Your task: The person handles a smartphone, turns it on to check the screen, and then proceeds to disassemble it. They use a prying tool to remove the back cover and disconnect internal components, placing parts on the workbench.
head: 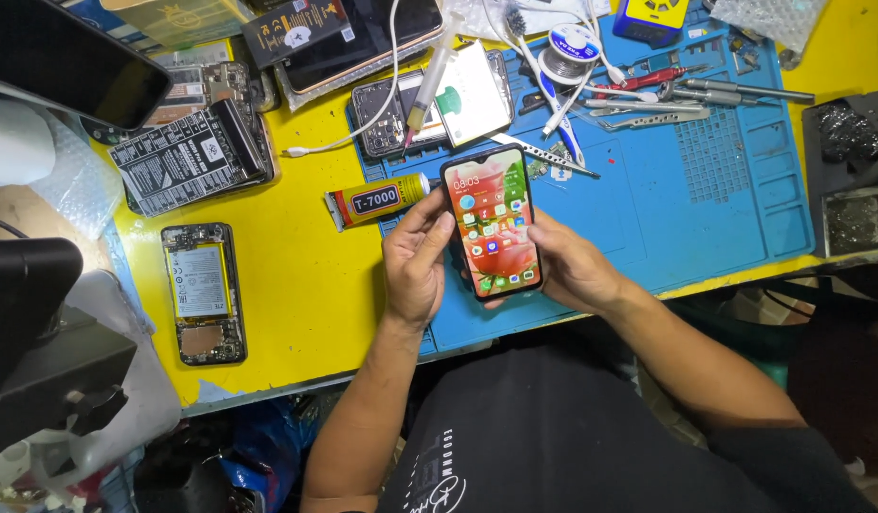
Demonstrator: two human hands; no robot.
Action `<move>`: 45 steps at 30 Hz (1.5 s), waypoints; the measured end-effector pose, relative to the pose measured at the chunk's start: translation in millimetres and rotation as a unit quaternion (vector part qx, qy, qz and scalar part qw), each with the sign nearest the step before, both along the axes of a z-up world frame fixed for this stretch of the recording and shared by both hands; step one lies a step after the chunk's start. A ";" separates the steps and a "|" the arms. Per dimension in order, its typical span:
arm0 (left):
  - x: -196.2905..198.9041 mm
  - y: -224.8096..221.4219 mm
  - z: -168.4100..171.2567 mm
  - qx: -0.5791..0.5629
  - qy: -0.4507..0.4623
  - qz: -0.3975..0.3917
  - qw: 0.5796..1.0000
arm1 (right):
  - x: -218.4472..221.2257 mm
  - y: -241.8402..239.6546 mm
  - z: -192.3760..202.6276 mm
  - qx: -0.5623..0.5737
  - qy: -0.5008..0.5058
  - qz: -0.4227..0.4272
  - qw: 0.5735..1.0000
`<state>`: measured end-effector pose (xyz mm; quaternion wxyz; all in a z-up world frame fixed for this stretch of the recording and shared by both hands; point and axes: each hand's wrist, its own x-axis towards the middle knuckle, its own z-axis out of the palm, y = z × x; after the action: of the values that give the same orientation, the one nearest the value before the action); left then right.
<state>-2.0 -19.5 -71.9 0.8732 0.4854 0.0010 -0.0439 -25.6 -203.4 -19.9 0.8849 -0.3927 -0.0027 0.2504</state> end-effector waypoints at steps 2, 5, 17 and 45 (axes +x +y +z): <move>0.1 -0.4 1.9 -0.013 0.009 0.016 1.000 | -1.2 -0.5 -2.3 0.004 -0.010 -0.039 0.999; -0.1 0.6 3.0 -0.025 0.012 0.010 1.000 | -2.0 -4.6 -3.8 0.002 -0.015 -0.034 0.999; -3.8 -4.6 12.8 0.129 -0.041 -0.090 0.987 | -5.8 -16.4 -9.8 0.065 -0.039 -0.109 0.991; -31.0 -16.8 6.5 0.005 0.061 -0.107 0.992 | -24.0 -28.0 -26.2 -0.007 -0.089 -0.007 0.996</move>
<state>-33.1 -36.3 -65.4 0.8594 0.4834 0.0031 -0.1664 -49.6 -231.4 -46.1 0.8802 -0.4196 -0.0764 0.2082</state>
